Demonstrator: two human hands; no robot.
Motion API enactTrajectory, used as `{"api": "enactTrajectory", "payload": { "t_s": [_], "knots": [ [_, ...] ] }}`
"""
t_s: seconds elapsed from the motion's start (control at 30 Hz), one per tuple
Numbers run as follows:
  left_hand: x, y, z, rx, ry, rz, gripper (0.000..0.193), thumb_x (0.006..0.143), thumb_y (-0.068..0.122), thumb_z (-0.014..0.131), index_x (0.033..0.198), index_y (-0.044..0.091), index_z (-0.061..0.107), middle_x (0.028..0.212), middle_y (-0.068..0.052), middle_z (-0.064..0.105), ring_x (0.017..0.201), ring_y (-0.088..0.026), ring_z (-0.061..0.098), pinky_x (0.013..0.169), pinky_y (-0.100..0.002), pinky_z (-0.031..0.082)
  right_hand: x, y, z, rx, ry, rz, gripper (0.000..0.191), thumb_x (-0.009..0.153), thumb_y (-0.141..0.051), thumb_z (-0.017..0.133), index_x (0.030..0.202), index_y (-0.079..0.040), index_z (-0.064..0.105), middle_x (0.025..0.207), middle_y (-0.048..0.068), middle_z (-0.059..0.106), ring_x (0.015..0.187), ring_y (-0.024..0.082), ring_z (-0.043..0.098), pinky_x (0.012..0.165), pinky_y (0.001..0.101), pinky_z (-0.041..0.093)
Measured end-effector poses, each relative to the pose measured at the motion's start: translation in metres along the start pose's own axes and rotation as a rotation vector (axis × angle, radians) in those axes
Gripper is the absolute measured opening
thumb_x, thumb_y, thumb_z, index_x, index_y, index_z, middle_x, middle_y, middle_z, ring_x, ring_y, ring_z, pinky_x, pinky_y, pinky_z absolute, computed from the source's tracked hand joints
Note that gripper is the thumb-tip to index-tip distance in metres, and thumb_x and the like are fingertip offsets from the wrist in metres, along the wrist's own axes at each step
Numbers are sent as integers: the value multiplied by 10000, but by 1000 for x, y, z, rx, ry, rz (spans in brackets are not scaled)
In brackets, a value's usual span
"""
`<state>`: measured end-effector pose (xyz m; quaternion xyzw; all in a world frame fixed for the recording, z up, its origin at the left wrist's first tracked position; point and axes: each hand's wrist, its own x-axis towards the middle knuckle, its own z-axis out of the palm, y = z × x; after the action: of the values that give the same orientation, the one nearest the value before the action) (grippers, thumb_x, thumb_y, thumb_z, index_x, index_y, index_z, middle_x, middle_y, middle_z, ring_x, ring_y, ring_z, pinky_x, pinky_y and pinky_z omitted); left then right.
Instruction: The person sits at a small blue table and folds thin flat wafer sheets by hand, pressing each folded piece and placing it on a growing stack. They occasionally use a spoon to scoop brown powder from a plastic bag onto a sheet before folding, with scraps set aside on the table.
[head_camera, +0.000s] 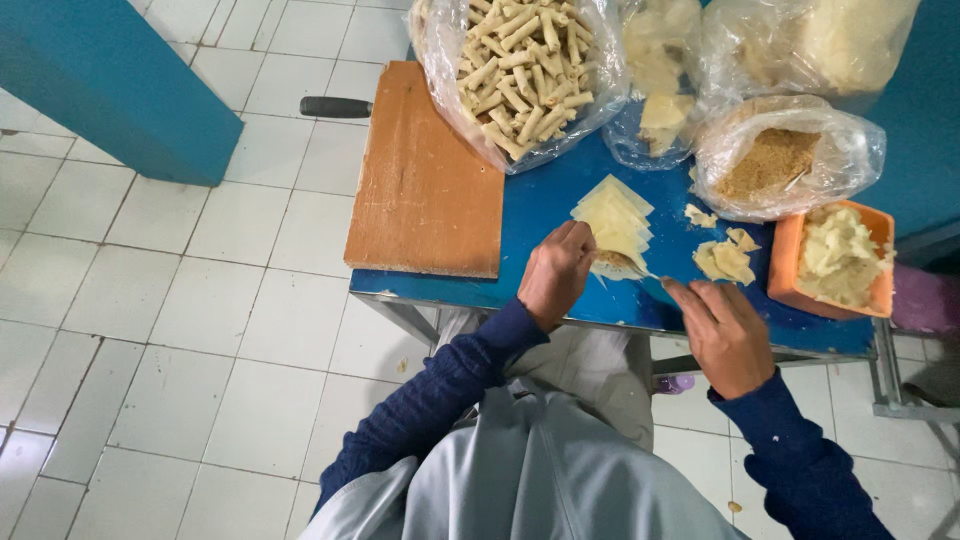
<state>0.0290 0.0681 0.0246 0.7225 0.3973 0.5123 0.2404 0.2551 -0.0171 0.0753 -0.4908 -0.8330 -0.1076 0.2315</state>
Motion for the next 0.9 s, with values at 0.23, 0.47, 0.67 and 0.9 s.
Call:
{"api": "enactTrajectory", "payload": {
  "t_s": [0.23, 0.47, 0.67, 0.9],
  "knots": [
    [6, -8, -2, -84, -102, -20, 217, 848, -24, 688, 1010, 43, 561, 956, -132, 627, 899, -353, 663, 742, -423, 543, -12, 25, -5, 241, 125, 280, 249, 974, -17, 684, 1215, -60, 729, 1034, 119, 681, 918, 283, 659, 791, 390, 522],
    [8, -12, -13, -37, -305, 65, 386, 773, 13, 791, 1084, 39, 563, 1068, -135, 622, 996, -368, 630, 831, -439, 521, 19, 108, 11, -117, 254, 317, 178, 1042, -22, 660, 1213, -30, 708, 1123, 154, 649, 1036, 311, 632, 948, 385, 528],
    [11, -16, -17, 23, -324, 176, 416, 763, -1, 780, 1133, 16, 588, 1123, -147, 620, 1063, -390, 595, 899, -451, 502, 46, 73, 30, -228, 256, 262, 184, 983, -43, 726, 1158, -82, 768, 1143, 158, 657, 1075, 335, 592, 960, 426, 483],
    [2, -14, -19, 85, -358, 195, 396, 800, -16, 744, 1169, -12, 602, 1171, -169, 580, 1101, -376, 568, 944, -435, 496, 22, -7, 43, 114, 85, 356, 206, 854, -176, 811, 1005, -67, 722, 950, 139, 622, 933, 357, 613, 804, 451, 477]
  ]
}}
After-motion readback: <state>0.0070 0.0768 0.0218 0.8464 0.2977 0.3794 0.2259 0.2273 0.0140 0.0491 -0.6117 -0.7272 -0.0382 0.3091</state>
